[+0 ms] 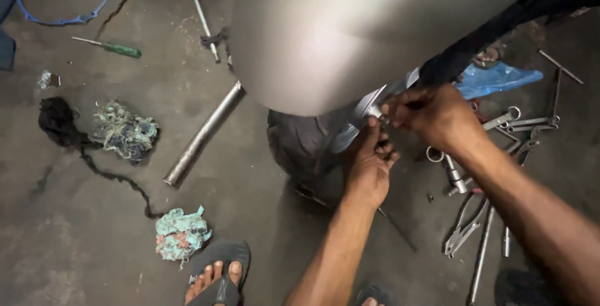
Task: The person works on the front wheel of a scooter, threading a cable along the fork and fitting a nut onto the wheel hub stud by hand. They then use pliers to tighten or adjust a component at the wheel hub.
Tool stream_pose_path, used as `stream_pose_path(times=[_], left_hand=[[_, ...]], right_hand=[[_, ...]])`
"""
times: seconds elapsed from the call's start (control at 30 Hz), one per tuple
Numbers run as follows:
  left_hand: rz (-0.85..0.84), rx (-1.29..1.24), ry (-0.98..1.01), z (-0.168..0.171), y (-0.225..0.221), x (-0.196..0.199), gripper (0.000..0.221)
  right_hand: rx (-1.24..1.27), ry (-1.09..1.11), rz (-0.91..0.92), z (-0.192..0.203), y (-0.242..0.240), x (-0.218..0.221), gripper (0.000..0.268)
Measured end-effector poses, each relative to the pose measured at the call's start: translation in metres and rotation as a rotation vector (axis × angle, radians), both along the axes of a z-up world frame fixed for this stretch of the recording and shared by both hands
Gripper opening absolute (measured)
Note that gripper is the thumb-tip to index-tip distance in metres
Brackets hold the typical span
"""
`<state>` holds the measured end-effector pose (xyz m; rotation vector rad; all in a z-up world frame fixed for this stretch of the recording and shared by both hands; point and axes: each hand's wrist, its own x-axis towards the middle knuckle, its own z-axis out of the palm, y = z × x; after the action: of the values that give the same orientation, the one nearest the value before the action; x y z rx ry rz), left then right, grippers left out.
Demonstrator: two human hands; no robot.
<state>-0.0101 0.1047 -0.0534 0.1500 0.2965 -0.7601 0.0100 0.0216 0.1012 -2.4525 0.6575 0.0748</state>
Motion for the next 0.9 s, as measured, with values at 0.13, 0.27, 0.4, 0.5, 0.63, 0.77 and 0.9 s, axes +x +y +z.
stream_pose_path(times=[0.13, 0.27, 0.4, 0.5, 0.63, 0.77, 0.9], left_hand=[[0.027, 0.030, -0.024, 0.011, 0.012, 0.005, 0.032], [0.028, -0.015, -0.050, 0.019, 0.020, 0.008, 0.035], [0.030, -0.012, -0.117, 0.019, 0.021, 0.009, 0.044], [0.031, -0.018, -0.122, 0.019, 0.022, 0.009, 0.041], [0.034, -0.025, -0.079, 0.008, 0.012, 0.006, 0.023], [0.018, -0.009, -0.059, 0.014, 0.012, 0.005, 0.021], [0.004, 0.011, -0.067, 0.008, 0.010, 0.004, 0.023]], right_hand=[[-0.035, 0.037, 0.021, 0.012, 0.014, 0.004, 0.024], [-0.193, 0.156, 0.033, 0.017, 0.020, 0.010, 0.027], [-0.270, 0.163, 0.090, 0.017, 0.018, 0.007, 0.023], [-0.281, 0.112, 0.136, 0.019, 0.020, 0.003, 0.022], [-0.327, 0.010, 0.254, 0.013, 0.012, 0.000, 0.019], [-0.289, 0.085, 0.173, 0.018, 0.016, 0.003, 0.018], [-0.321, 0.131, 0.169, 0.014, 0.006, 0.004, 0.023]])
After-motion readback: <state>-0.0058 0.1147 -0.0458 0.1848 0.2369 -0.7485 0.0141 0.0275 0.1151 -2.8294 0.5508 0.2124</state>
